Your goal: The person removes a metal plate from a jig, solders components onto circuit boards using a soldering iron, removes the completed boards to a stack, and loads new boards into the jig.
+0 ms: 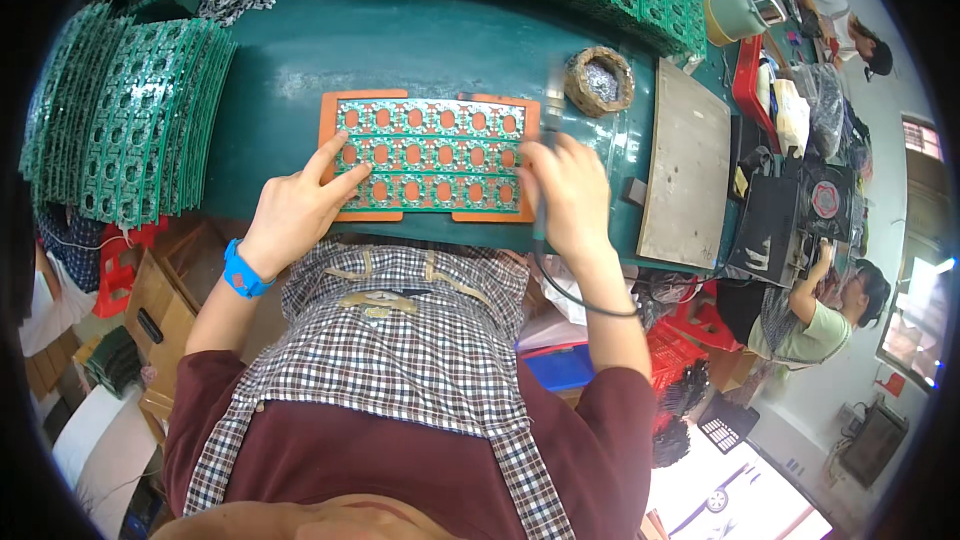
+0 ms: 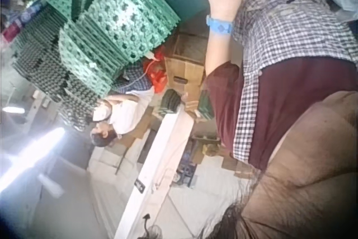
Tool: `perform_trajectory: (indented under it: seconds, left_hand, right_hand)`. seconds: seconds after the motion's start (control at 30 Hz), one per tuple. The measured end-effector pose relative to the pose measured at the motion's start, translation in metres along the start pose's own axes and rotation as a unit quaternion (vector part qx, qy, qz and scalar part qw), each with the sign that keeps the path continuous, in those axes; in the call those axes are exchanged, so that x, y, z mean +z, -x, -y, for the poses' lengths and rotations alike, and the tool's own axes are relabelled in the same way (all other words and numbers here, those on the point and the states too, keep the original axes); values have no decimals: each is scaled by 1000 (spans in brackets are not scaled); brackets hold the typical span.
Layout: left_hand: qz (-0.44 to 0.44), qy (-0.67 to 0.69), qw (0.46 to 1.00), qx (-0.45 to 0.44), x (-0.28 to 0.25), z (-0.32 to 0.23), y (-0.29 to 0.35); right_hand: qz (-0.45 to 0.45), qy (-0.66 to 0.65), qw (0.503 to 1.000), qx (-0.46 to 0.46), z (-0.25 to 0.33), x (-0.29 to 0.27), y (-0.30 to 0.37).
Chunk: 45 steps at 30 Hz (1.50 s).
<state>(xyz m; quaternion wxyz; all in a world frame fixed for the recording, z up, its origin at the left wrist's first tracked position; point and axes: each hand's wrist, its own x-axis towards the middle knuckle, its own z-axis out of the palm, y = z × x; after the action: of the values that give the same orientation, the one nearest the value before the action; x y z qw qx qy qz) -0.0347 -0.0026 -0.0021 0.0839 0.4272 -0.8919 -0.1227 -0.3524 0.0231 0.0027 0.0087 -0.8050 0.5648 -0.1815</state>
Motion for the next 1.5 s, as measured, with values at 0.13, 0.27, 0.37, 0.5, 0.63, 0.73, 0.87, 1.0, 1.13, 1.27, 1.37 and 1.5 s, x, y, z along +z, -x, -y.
perform_trajectory:
  seconds: [0.13, 0.27, 0.37, 0.5, 0.63, 0.73, 0.87, 1.0, 1.13, 1.27, 1.37, 1.5]
  left_hand:
    - [-244, 146, 958, -45, 18, 13, 21]
    - [-356, 327, 834, -267, 23, 14, 39]
    - [-362, 341, 835, -237, 25, 14, 35]
    - [-359, 295, 857, -221, 17, 10, 29]
    - [-374, 293, 857, -200, 23, 7, 22]
    - [-398, 228, 870, -181, 24, 19, 16]
    - [-413, 279, 850, -168, 16, 24, 9]
    - [-276, 500, 810, -130, 5, 7, -3]
    - [-228, 632, 719, -179, 26, 15, 13]
    - [-304, 300, 880, -207, 32, 17, 14]
    - [-126, 123, 941, -289, 13, -2, 5]
    - [-136, 104, 945, -278, 11, -3, 16]
  right_hand:
    - [-375, 26, 870, 320, -26, -9, 78]
    - [-458, 96, 733, 494, -74, 5, 172]
    - [-469, 90, 708, 520, -109, 27, 191]
    - [-509, 68, 651, 559, -144, 40, 177]
    - [-671, -80, 572, 465, -139, 28, 189]
    - [-698, -181, 502, 477, -95, -21, 188]
    - [-659, -175, 603, 414, -14, -79, 175]
    - [-482, -278, 736, 387, 14, -86, 130]
    - [-256, -281, 867, 321, 27, -32, 55]
    - [-165, -159, 947, 225, 17, 5, 17]
    - [-61, -182, 943, 272, 12, -3, 25]
    - [-91, -116, 959, 243, 26, 4, 35]
